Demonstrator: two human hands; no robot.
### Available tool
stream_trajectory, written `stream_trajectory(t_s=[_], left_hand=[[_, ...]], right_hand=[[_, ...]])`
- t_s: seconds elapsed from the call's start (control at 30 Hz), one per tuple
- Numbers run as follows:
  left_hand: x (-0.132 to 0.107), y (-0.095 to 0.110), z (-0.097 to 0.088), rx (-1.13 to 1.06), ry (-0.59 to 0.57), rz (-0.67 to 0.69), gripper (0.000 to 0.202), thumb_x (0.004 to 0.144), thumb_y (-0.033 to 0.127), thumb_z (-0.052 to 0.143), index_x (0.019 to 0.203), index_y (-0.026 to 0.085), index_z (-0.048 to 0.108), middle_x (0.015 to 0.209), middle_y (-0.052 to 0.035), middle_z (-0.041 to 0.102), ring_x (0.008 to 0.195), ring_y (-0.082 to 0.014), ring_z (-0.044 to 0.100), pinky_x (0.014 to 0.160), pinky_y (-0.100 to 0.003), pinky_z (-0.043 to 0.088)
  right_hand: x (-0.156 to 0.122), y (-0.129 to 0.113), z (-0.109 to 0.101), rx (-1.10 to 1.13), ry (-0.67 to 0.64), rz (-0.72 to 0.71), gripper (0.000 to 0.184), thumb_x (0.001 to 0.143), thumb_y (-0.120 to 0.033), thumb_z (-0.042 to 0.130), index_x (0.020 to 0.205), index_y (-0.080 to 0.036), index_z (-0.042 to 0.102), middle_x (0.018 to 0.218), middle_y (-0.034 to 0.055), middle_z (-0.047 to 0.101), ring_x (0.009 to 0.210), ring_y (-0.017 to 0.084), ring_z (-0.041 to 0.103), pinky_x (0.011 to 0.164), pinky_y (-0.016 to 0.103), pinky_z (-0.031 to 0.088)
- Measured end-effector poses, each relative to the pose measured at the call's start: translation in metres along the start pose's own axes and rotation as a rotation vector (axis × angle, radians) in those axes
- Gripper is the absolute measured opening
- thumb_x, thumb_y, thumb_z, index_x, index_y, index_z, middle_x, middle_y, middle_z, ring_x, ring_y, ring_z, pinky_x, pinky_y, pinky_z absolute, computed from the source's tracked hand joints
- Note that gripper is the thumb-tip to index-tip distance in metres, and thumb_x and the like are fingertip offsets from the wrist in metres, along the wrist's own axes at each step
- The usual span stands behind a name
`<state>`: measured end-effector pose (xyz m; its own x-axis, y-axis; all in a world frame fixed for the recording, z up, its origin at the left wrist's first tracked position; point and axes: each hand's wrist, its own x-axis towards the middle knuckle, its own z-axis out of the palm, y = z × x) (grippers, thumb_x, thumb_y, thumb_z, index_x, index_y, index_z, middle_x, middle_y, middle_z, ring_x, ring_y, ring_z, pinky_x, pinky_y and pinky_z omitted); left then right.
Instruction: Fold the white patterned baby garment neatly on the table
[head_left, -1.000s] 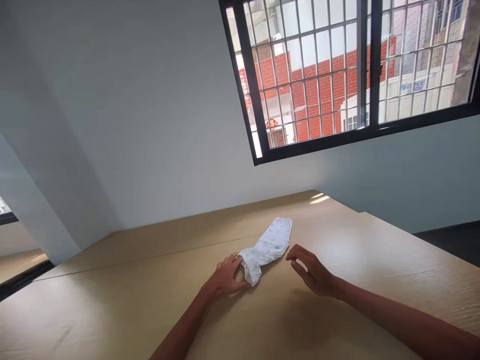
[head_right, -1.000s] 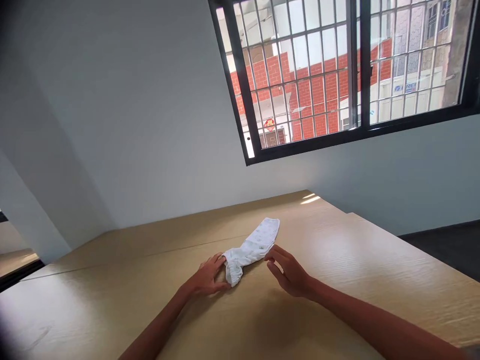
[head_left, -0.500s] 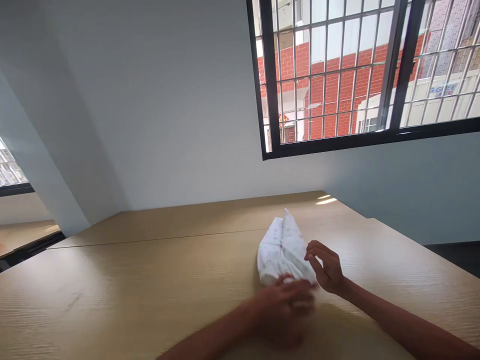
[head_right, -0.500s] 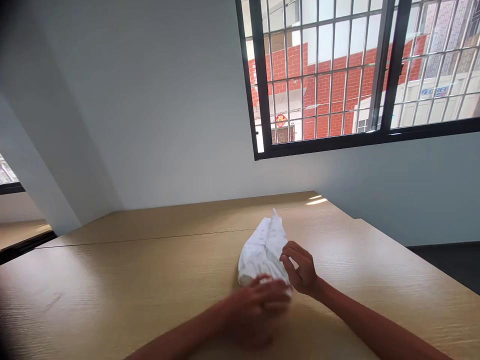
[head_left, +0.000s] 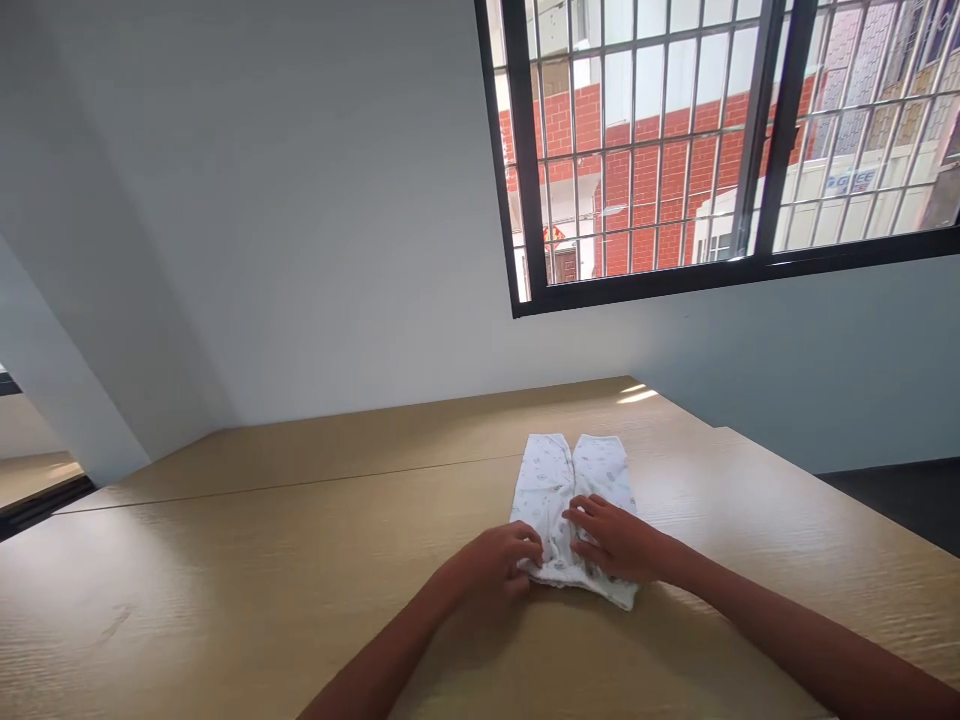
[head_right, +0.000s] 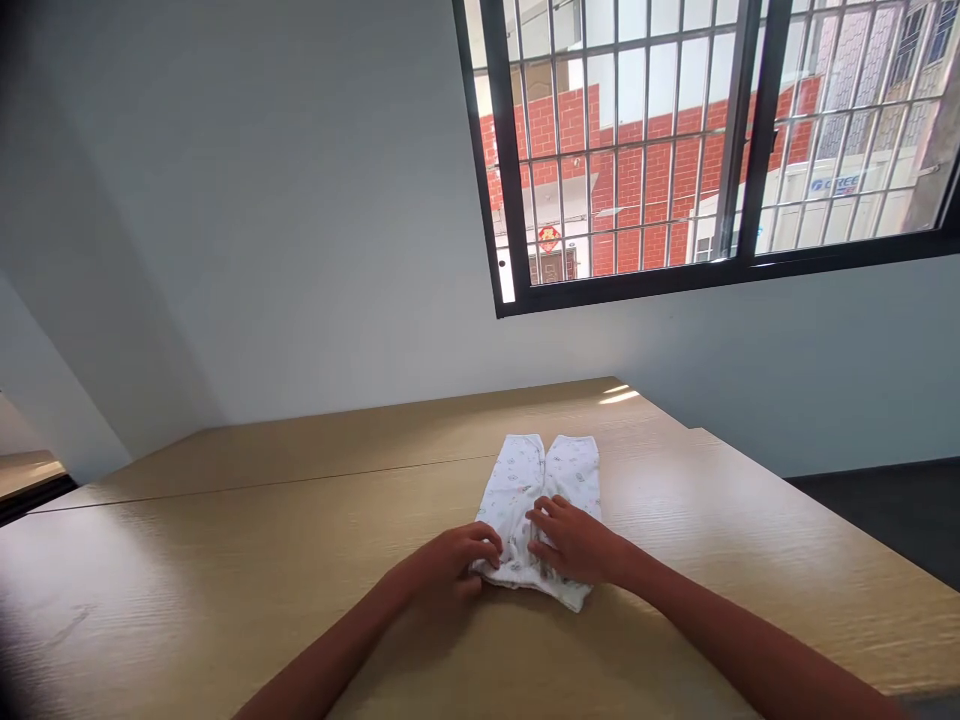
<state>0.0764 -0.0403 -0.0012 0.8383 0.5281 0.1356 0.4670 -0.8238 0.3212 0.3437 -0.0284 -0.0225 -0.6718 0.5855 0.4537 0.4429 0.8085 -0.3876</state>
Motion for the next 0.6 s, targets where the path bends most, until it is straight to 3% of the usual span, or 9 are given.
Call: stream_trajectory(t_s=[0.1,0.2,0.3,0.4,0.5,0.6], left_hand=[[-0.007,-0.013,-0.014,0.065,-0.019,-0.123,0.014,0.093,0.027,0.057,0.089,0.014,0.061,0.101,-0.0055,0.06,0.093,-0.0192,0.059,0.084,-0.038,0.052],[-0.015,-0.029,-0.028,0.165,-0.008,-0.293,0.018,0.093,0.029,0.057,0.087,0.013,0.061,0.093,-0.0039,0.061,0.086,-0.0185,0.06,0.082,-0.038,0.052],[-0.018,-0.036,-0.028,0.272,0.032,-0.467,0.023,0.092,0.036,0.057,0.093,0.013,0.06,0.095,-0.0055,0.06,0.09,-0.0209,0.059,0.086,-0.043,0.049],[-0.013,-0.03,-0.015,0.306,0.047,-0.531,0.038,0.089,0.046,0.059,0.111,0.015,0.056,0.117,-0.0104,0.054,0.112,-0.0284,0.05,0.098,-0.053,0.039],[-0.009,-0.024,0.001,0.234,-0.043,-0.494,0.064,0.086,0.052,0.06,0.136,0.02,0.036,0.144,-0.0134,0.029,0.132,-0.0364,0.027,0.108,-0.061,0.023],[-0.01,-0.033,0.002,0.125,-0.19,-0.453,0.077,0.086,0.049,0.061,0.145,0.023,0.018,0.153,-0.0119,0.009,0.137,-0.0391,0.011,0.11,-0.064,0.013]], right_hand=[[0.001,0.002,-0.002,0.083,-0.089,0.124,0.023,0.106,-0.032,0.048,0.117,-0.013,0.051,0.099,0.0074,0.053,0.072,0.016,0.057,0.062,0.027,0.053],[0.005,0.0,-0.004,0.132,-0.197,0.179,0.02,0.107,-0.028,0.047,0.107,-0.01,0.054,0.079,0.0014,0.054,0.052,0.01,0.052,0.044,0.016,0.046],[0.006,0.003,-0.004,0.019,-0.143,0.195,0.014,0.105,-0.023,0.05,0.102,-0.01,0.056,0.087,0.0033,0.054,0.068,0.014,0.057,0.06,0.024,0.053],[0.004,0.017,-0.004,-0.173,-0.104,0.23,0.011,0.099,-0.02,0.059,0.107,-0.012,0.056,0.104,0.0069,0.052,0.087,0.02,0.055,0.078,0.035,0.051],[0.0,0.033,-0.006,-0.356,-0.137,0.31,0.026,0.095,-0.026,0.065,0.116,-0.014,0.055,0.115,0.0095,0.048,0.103,0.026,0.049,0.088,0.043,0.047],[-0.002,0.04,-0.011,-0.493,-0.169,0.429,0.029,0.098,-0.037,0.063,0.114,-0.013,0.056,0.11,0.0099,0.05,0.104,0.028,0.049,0.086,0.044,0.047]])
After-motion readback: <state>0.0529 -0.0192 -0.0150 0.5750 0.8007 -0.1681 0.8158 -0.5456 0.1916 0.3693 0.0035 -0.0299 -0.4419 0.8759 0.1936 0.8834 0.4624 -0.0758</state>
